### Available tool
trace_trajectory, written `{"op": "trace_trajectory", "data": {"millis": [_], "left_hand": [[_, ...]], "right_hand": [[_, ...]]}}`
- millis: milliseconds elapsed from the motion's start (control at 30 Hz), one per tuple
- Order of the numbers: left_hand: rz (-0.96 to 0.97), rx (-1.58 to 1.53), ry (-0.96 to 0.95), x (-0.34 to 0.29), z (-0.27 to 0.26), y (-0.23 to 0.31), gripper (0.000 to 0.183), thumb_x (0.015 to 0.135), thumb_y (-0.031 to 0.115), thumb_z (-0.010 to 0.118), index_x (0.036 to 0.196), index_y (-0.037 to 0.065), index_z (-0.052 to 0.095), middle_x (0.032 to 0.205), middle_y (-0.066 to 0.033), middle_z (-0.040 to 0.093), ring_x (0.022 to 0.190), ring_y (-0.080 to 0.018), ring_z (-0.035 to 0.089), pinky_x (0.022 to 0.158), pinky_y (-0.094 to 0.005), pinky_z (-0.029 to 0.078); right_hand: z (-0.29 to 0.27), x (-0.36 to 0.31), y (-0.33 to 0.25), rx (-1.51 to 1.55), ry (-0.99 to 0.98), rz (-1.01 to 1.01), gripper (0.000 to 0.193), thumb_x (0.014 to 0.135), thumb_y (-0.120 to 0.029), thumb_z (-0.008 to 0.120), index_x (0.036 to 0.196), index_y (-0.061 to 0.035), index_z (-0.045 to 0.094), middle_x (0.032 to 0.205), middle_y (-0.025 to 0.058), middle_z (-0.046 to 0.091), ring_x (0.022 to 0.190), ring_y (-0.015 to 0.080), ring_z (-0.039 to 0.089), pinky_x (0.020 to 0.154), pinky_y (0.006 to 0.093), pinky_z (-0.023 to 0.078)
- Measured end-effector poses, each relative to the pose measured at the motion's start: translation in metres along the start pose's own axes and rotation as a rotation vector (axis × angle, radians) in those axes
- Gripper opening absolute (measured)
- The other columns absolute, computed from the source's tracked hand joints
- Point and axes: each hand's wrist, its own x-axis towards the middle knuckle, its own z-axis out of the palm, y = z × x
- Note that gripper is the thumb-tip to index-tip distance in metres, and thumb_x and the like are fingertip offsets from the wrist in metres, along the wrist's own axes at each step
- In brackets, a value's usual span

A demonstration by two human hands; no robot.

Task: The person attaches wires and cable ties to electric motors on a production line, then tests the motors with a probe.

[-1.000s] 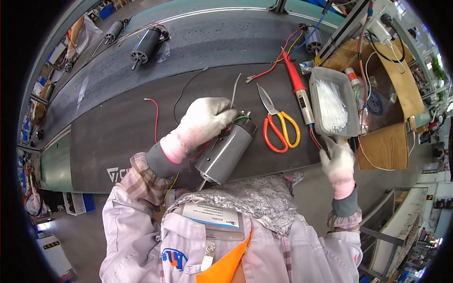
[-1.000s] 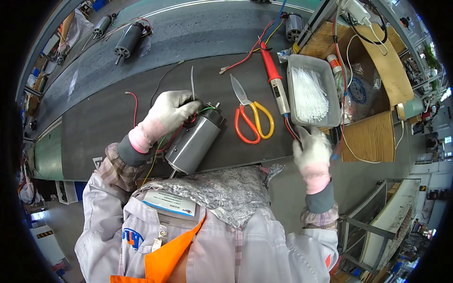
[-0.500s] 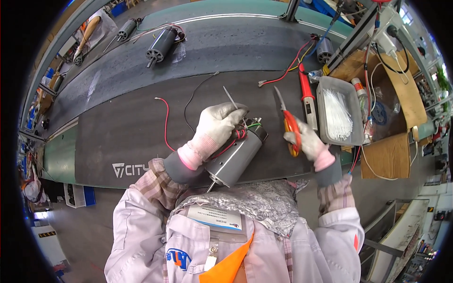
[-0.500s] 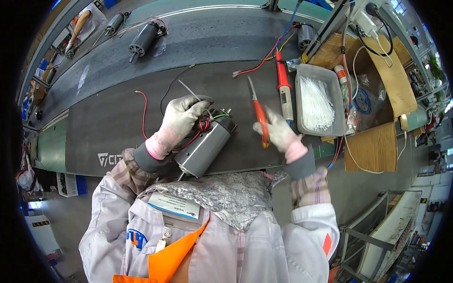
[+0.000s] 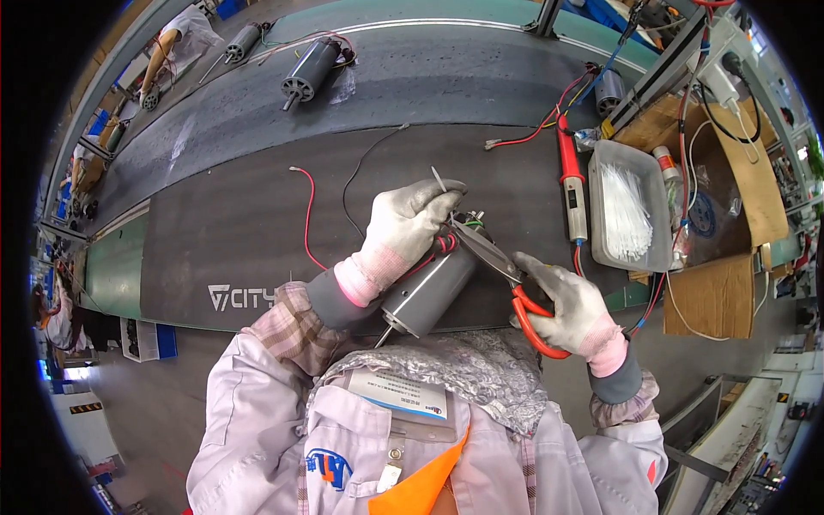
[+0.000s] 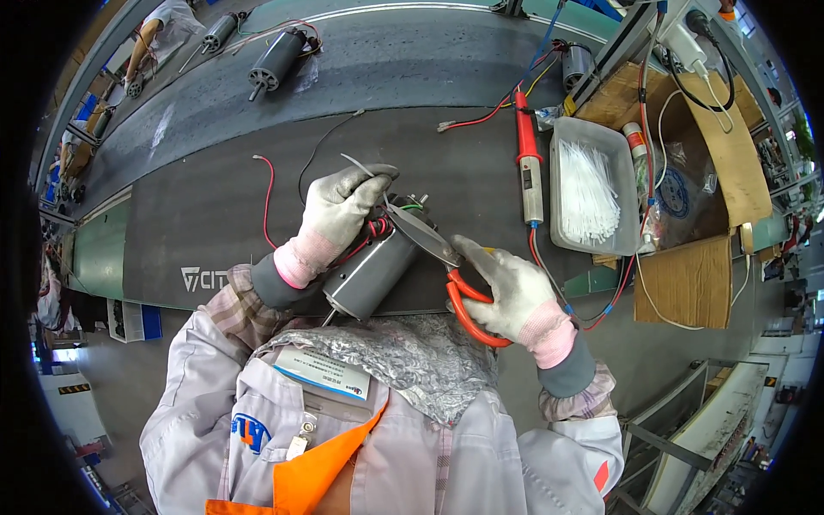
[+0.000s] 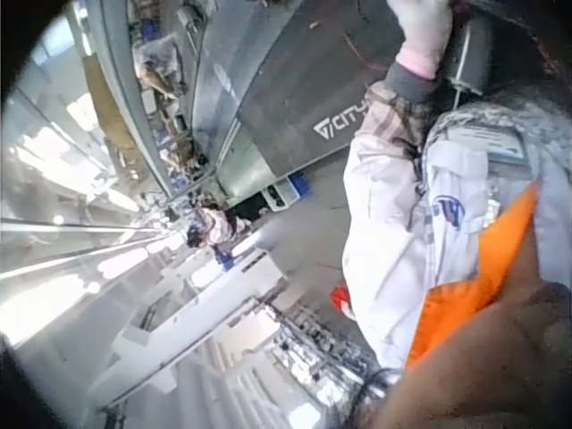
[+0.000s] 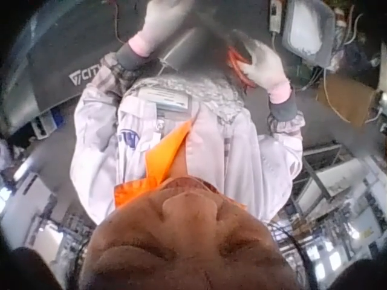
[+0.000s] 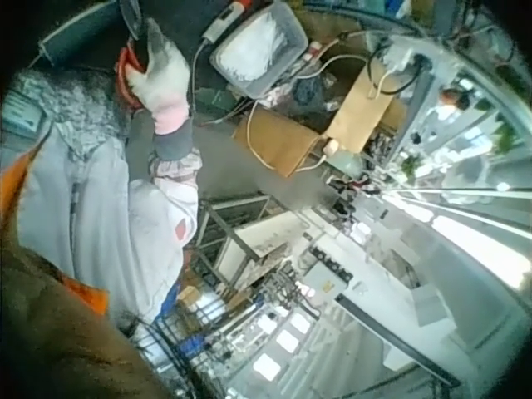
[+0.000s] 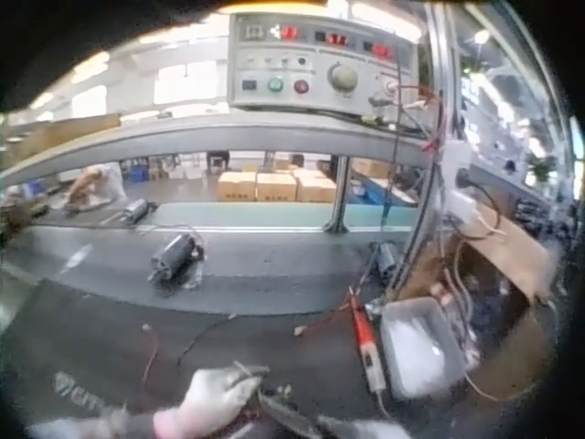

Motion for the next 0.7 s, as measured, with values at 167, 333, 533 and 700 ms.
{"op": "trace_trajectory", "data": {"millis": [167, 333, 533, 700], "left_hand": [[0.144, 0.110, 0.004, -0.005, -0.005, -0.002, 0.021, 0.095, 0.014, 0.062, 0.109, 0.000, 0.070, 0.087, -0.0006, 0.068, 0.077, -0.0050, 0.057, 0.070, -0.0213, 0.047], [0.183, 0.342, 0.073, -0.016, -0.056, 0.013, 0.023, 0.091, 0.016, 0.064, 0.107, 0.002, 0.070, 0.082, -0.0092, 0.069, 0.072, -0.0114, 0.062, 0.067, -0.0261, 0.049], [-0.065, 1.327, -0.390, -0.068, -0.152, 0.037, 0.066, 0.063, 0.037, 0.080, 0.118, 0.004, 0.065, 0.100, -0.0179, 0.066, 0.099, -0.0358, 0.061, 0.087, -0.0449, 0.049], [0.264, 1.021, -0.507, -0.070, -0.104, 0.015, 0.109, 0.058, 0.048, 0.083, 0.142, -0.004, 0.036, 0.140, -0.0293, 0.041, 0.135, -0.0442, 0.036, 0.114, -0.0491, 0.027]], "right_hand": [[0.000, 0.000, -0.005, -0.079, -0.001, 0.015, 0.071, 0.073, -0.024, 0.075, 0.138, -0.0096, 0.050, 0.098, 0.0174, 0.066, 0.091, 0.0341, 0.065, 0.080, 0.0387, 0.052], [0.005, 0.005, 0.011, -0.101, 0.063, 0.039, 0.069, 0.079, -0.031, 0.069, 0.141, -0.0145, 0.046, 0.097, 0.0163, 0.068, 0.084, 0.0335, 0.067, 0.076, 0.0410, 0.055], [0.014, 0.031, 0.039, -0.472, 0.268, 0.279, 0.063, 0.080, -0.036, 0.070, 0.132, -0.0061, 0.051, 0.097, 0.0154, 0.068, 0.090, 0.0337, 0.066, 0.079, 0.0426, 0.053], [0.020, 0.045, -0.008, 0.152, -0.222, 0.284, 0.037, 0.088, -0.039, 0.067, 0.084, -0.0020, 0.068, 0.068, 0.0077, 0.062, 0.063, 0.0178, 0.062, 0.060, 0.0351, 0.051]]}}
